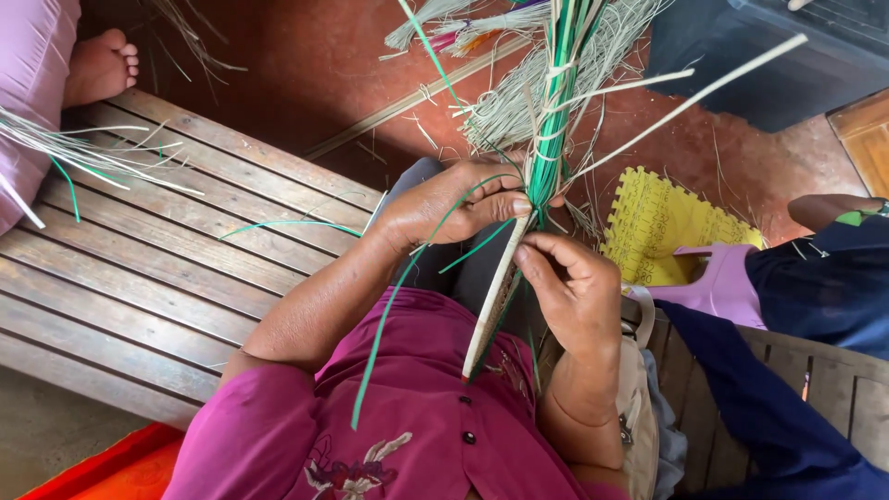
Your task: Weaving colored and natural fibers around the frame of a hand fan to create a decorative and functional handle.
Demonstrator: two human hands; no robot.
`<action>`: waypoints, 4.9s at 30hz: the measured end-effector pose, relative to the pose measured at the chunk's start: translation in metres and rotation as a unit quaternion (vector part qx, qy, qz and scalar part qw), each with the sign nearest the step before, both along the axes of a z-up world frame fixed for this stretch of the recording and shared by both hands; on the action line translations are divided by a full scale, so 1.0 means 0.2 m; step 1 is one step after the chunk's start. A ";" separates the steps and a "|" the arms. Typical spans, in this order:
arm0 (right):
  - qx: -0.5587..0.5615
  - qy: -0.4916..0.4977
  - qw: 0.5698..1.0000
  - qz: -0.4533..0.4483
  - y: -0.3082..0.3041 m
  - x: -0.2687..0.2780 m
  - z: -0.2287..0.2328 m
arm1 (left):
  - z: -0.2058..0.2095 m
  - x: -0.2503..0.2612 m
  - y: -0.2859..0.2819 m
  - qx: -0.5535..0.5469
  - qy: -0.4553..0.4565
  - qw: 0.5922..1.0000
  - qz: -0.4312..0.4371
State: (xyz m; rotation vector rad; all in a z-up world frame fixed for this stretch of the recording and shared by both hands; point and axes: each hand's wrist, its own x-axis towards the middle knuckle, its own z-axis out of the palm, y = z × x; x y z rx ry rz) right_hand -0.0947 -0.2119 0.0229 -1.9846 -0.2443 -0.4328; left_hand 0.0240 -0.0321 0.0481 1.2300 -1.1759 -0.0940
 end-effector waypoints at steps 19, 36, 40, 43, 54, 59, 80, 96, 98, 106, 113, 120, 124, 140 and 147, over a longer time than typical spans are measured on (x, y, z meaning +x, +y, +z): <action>0.216 -0.025 0.974 0.067 -0.08 0.12 0.05 | -0.22 0.06 -0.09 -0.007 0.026 1.000 0.006; -0.085 -0.084 0.992 0.030 0.12 -0.12 0.25 | -0.33 0.08 -0.09 -0.013 0.035 0.999 0.028; -0.267 -0.184 0.946 -0.009 0.20 -0.13 0.25 | -0.20 0.04 -0.06 0.000 0.039 0.999 0.015; -0.394 -0.210 0.895 -0.026 0.23 -0.11 0.25 | -0.15 0.03 -0.05 0.003 0.044 0.999 0.007; -0.062 -0.115 0.981 0.141 0.12 -0.10 0.20 | -0.26 0.01 -0.01 0.011 -0.020 0.995 0.095; -0.179 -0.012 0.984 0.009 0.01 -0.08 0.09 | -0.17 -0.01 -0.01 0.001 -0.043 0.994 0.100; 0.040 -0.084 0.993 0.067 0.14 0.01 0.17 | -0.10 -0.03 0.08 -0.014 0.065 0.998 -0.009; 0.072 -0.109 0.987 0.096 0.09 0.11 0.31 | -0.04 0.12 0.13 0.027 0.040 0.998 0.038; 0.010 -0.151 0.987 0.050 0.09 0.11 0.31 | -0.04 0.14 0.14 0.027 0.050 0.998 0.035; -0.162 -0.240 0.956 -0.050 0.22 0.14 0.17 | -0.04 0.12 0.12 0.031 0.089 0.995 0.012; -0.047 -0.156 0.987 -0.003 0.17 0.15 0.12 | -0.05 0.08 0.11 0.028 0.127 0.991 -0.013; -0.043 -0.137 0.990 -0.007 0.15 0.13 0.13 | -0.05 0.06 0.11 0.024 0.157 0.987 -0.035; -0.085 -0.159 0.984 -0.004 0.18 0.14 0.12 | -0.05 0.06 0.10 0.021 0.176 0.983 -0.048; -0.137 -0.248 0.959 -0.011 0.16 0.17 0.25 | -0.08 0.05 0.03 -0.035 0.212 0.974 -0.066; -0.197 -0.304 0.930 -0.066 0.14 0.25 0.23 | -0.17 0.04 -0.04 -0.012 0.193 0.981 0.028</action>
